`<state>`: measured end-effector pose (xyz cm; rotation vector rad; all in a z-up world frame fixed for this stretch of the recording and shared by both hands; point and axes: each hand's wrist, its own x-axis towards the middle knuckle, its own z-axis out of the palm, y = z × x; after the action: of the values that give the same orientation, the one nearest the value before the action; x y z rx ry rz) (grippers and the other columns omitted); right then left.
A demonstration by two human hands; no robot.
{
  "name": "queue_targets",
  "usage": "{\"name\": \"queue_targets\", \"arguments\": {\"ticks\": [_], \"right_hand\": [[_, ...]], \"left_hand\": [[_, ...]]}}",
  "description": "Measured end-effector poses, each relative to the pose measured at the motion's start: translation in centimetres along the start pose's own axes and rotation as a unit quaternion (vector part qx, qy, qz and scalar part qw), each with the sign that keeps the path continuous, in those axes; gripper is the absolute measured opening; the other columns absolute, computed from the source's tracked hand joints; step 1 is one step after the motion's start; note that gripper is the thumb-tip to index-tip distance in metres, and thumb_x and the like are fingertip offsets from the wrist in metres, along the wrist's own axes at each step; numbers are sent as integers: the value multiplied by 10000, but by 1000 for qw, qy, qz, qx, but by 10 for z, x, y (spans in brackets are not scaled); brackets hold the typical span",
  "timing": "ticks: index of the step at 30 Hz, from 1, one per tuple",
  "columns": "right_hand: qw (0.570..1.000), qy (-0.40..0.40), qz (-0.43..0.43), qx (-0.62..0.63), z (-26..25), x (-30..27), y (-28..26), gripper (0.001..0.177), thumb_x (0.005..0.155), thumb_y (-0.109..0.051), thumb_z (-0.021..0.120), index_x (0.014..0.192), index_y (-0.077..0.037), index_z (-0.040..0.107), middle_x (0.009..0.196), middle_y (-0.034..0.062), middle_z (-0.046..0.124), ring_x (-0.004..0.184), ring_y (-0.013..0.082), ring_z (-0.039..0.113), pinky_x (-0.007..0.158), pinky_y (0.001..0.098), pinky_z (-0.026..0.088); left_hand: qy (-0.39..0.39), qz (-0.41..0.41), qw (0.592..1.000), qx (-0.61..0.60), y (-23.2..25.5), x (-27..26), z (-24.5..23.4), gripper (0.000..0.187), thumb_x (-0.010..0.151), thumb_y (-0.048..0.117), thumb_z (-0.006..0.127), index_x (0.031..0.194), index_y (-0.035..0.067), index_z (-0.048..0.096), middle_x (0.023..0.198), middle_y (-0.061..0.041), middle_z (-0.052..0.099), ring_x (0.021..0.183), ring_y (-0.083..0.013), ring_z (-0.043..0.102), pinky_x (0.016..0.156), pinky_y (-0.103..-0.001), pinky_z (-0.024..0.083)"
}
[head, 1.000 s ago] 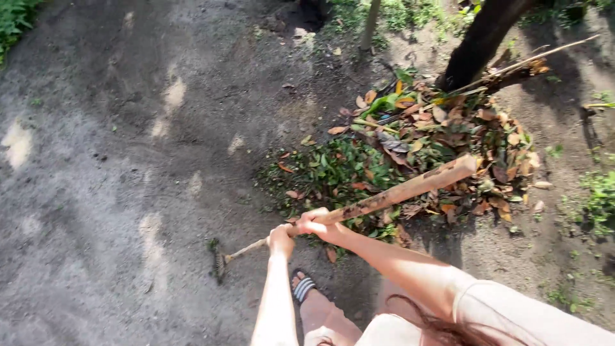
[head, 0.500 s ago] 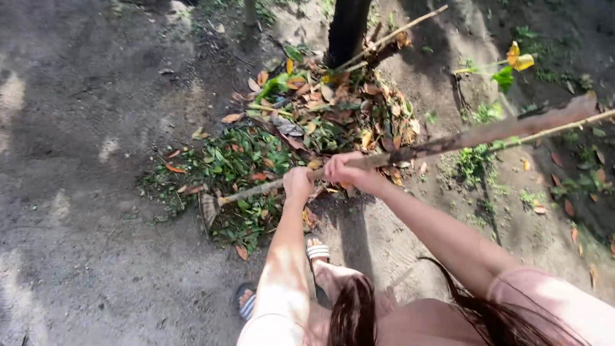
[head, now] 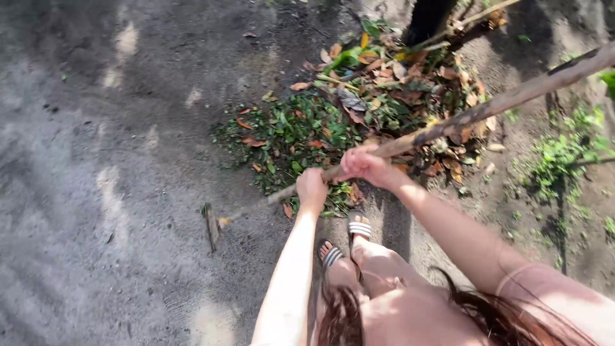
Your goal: Raking leaves and debris on the ground outdoors.
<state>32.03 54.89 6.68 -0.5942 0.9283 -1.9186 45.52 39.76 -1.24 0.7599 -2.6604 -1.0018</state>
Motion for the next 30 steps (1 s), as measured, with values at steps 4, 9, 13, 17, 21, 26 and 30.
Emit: {"name": "queue_targets", "arguments": {"ticks": [4, 9, 13, 17, 21, 26, 30], "right_hand": [[999, -33, 25, -12, 57, 14, 76, 287, 879, -63, 562, 594, -54, 530, 654, 68, 532, 752, 232, 588, 797, 477, 553], [997, 1, 75, -20, 116, 3, 130, 289, 890, -69, 572, 605, -68, 525, 611, 31, 537, 633, 158, 540, 944, 444, 573], [991, -54, 86, -88, 113, -6, 124, 320, 904, -101, 572, 595, -53, 502, 607, 20, 521, 650, 152, 534, 920, 409, 553], [984, -94, 81, -128, 57, -11, 99, 397, 946, -110, 575, 575, -51, 447, 583, 2, 469, 609, 146, 476, 849, 385, 545], [994, -51, 50, -84, -38, -24, 47, 363, 911, -43, 581, 578, -21, 437, 599, 24, 457, 620, 172, 458, 728, 364, 477], [977, -3, -55, -207, -173, -49, -95, 300, 889, -32, 579, 613, 18, 472, 629, 71, 491, 656, 223, 511, 769, 396, 506], [986, -6, -82, -144, -273, -67, -218, 337, 881, -31, 512, 558, -43, 417, 581, 71, 442, 621, 218, 421, 757, 422, 441]], "left_hand": [[21, -81, 995, 45, -52, -60, -51, 97, 726, 80, 757, 823, 86, 747, 845, -174, 717, 839, -425, 680, 750, -530, 525], [-10, -159, 987, -1, -114, -131, -57, 233, 772, -12, 622, 894, 132, 758, 855, -165, 711, 868, -386, 691, 786, -503, 531], [-32, -196, 980, 6, -143, -150, -20, 134, 778, 19, 657, 800, 114, 749, 850, -161, 725, 886, -399, 682, 781, -513, 527], [-3, -225, 974, 14, -109, -119, 21, 71, 772, 97, 720, 814, 130, 767, 853, -176, 718, 851, -407, 689, 763, -494, 556], [-52, -266, 962, 27, -41, -54, 96, 153, 785, 131, 739, 885, 223, 809, 901, -129, 740, 891, -371, 712, 813, -462, 565], [-55, -140, 988, 28, 100, 57, 208, 68, 782, 168, 746, 839, 165, 782, 872, -133, 729, 881, -371, 700, 791, -471, 555], [-118, -16, 989, 85, 233, 145, 275, 77, 875, 148, 699, 841, 150, 768, 843, -116, 718, 861, -349, 701, 810, -478, 545]]}}
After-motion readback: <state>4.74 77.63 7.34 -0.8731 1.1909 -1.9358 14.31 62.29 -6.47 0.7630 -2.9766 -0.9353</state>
